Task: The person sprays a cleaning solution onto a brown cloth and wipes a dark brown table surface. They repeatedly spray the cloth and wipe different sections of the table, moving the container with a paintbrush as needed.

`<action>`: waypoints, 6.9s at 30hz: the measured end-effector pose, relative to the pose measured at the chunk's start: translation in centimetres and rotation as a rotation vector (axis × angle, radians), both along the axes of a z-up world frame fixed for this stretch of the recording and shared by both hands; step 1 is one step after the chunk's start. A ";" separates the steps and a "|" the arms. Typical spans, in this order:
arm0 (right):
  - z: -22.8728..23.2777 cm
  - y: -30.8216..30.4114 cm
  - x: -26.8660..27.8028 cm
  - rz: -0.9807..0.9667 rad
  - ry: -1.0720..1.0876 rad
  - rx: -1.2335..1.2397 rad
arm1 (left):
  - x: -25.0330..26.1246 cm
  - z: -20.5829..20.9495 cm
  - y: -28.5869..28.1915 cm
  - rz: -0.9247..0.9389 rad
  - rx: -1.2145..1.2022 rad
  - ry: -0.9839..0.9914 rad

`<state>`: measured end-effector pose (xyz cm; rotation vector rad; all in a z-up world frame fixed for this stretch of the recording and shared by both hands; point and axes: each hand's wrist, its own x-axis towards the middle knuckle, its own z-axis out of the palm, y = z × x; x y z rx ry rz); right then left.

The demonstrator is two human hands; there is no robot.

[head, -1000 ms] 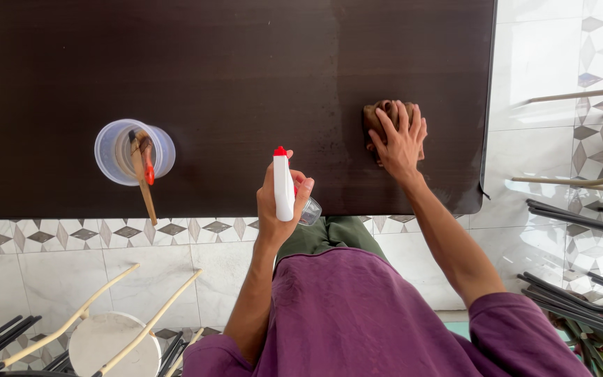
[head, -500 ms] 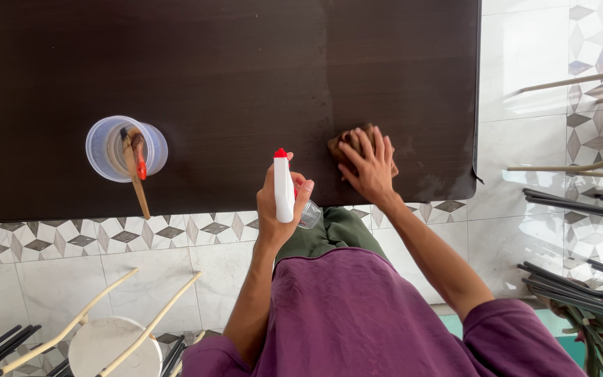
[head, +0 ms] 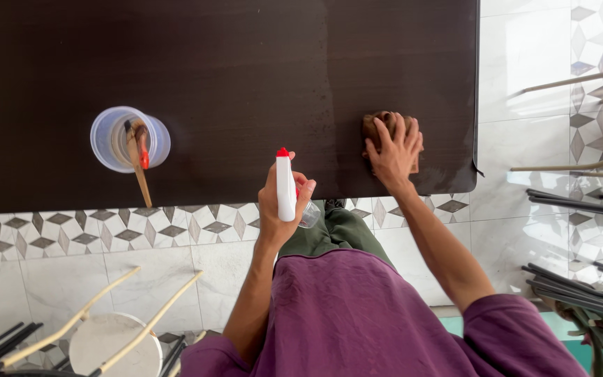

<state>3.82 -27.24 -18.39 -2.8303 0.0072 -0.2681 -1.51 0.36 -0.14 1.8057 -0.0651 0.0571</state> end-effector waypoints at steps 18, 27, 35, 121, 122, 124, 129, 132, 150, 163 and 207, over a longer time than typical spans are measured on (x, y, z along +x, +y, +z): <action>0.0 -1.7 -8.4 0.040 0.056 0.026 | -1.6 0.4 -1.3 -0.065 0.002 0.040; -1.4 -10.8 -7.5 -0.322 0.036 0.020 | -1.2 -0.1 -1.7 -0.113 0.019 0.015; 0.0 -8.1 -4.2 -0.334 0.081 0.047 | -0.6 -0.1 -3.3 -0.151 0.024 -0.028; 3.5 9.9 -2.4 -0.362 0.353 0.615 | 3.8 -6.2 5.1 0.037 0.251 -0.164; 3.5 10.0 -2.8 -0.345 0.316 0.579 | 3.6 -6.2 5.4 0.014 0.246 -0.131; 3.8 9.9 -3.3 -0.334 0.262 0.514 | 3.4 -6.3 5.8 -0.005 0.274 -0.136; 6.1 10.6 -4.0 -0.288 0.092 0.523 | 3.0 -6.5 7.9 -0.095 0.342 -0.106; 8.9 11.6 -4.0 -0.221 0.052 0.615 | 2.8 -6.6 9.7 -0.175 0.352 -0.132; 21.3 16.9 -4.3 -0.001 0.143 0.735 | 2.0 -2.9 12.5 -0.033 0.389 -0.007; 22.8 15.5 -3.3 0.110 0.314 0.757 | 1.2 0.5 10.3 0.098 0.241 -0.009; 18.9 42.3 3.7 0.142 0.241 0.737 | 7.9 -2.7 36.3 0.235 0.405 -0.159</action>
